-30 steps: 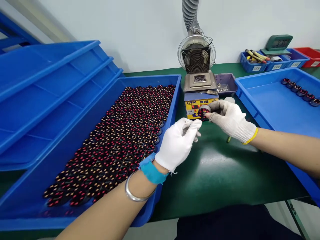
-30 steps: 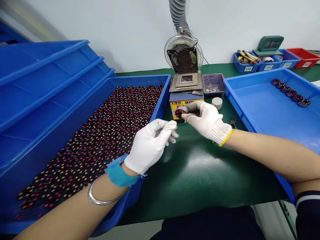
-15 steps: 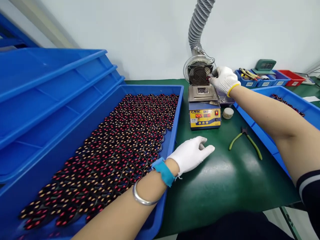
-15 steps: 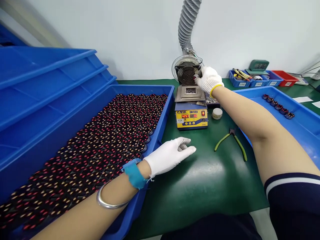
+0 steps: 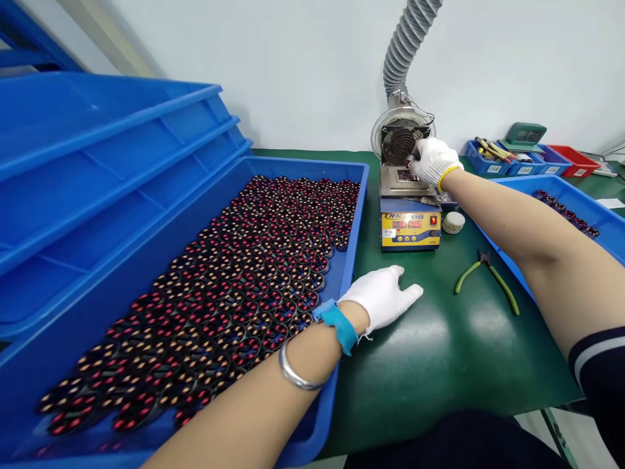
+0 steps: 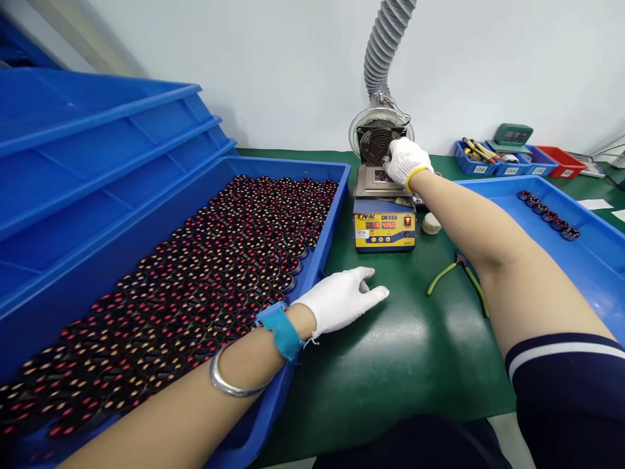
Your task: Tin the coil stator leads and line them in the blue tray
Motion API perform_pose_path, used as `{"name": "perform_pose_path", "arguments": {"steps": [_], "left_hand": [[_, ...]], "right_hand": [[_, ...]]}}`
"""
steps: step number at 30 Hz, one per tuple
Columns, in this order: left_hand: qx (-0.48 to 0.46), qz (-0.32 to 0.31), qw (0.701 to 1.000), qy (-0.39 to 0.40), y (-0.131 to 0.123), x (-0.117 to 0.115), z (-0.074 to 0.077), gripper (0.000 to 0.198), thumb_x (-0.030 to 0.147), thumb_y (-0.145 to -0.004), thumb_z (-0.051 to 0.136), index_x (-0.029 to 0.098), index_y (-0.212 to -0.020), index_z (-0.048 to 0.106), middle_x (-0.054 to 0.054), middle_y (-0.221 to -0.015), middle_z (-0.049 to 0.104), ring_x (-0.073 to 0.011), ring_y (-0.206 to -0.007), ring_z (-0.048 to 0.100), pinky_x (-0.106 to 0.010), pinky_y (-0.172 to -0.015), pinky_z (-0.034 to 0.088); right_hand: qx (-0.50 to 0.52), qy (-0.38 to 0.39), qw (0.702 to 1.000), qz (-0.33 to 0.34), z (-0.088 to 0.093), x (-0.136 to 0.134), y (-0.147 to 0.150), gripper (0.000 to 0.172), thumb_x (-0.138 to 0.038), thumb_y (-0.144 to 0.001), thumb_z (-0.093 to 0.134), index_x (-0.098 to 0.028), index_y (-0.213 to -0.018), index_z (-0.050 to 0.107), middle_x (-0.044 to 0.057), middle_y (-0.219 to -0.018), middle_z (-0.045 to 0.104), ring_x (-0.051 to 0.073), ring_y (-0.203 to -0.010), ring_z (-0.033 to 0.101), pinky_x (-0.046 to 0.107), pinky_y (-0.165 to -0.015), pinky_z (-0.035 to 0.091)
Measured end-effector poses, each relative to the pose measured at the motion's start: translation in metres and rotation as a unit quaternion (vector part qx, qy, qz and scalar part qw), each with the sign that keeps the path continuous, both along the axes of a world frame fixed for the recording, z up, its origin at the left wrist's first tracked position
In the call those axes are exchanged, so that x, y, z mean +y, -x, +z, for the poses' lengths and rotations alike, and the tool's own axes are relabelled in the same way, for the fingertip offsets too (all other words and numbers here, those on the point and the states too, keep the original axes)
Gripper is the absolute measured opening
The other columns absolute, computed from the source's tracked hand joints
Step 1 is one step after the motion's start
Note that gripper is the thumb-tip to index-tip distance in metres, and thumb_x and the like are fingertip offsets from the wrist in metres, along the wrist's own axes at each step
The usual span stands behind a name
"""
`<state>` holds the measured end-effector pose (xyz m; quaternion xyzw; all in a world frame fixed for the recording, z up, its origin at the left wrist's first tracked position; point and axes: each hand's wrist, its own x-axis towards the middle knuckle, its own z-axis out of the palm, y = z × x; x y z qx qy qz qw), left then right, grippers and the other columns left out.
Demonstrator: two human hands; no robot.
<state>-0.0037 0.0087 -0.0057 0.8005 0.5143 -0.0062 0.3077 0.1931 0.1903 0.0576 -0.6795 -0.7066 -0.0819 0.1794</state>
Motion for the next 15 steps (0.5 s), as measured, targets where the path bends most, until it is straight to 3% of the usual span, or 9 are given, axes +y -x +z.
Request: {"name": "perform_pose_path", "arguments": {"steps": [10, 15], "left_hand": [[-0.023, 0.011, 1.000, 0.011, 0.001, 0.001, -0.001, 0.076, 0.063, -0.080, 0.046, 0.010, -0.133, 0.052, -0.014, -0.110, 0.070, -0.0306, -0.103, 0.064, -0.036, -0.085, 0.048], [-0.176, 0.104, 0.979, 0.023, -0.001, 0.002, 0.001, 0.073, 0.057, -0.078, 0.058, 0.012, -0.135, 0.050, -0.010, -0.103, 0.071, -0.0254, -0.094, 0.067, -0.034, -0.083, 0.050]], "right_hand": [[0.028, -0.013, 0.999, -0.010, 0.004, 0.000, 0.001, 0.031, -0.039, -0.084, 0.057, -0.016, -0.102, 0.067, 0.011, -0.105, 0.064, 0.031, -0.102, 0.061, 0.048, -0.087, 0.049], [0.123, -0.010, 0.992, -0.010, 0.020, -0.021, 0.004, 0.034, -0.042, -0.082, 0.057, -0.016, -0.097, 0.070, 0.007, -0.093, 0.067, 0.023, -0.095, 0.063, 0.040, -0.086, 0.047]]}}
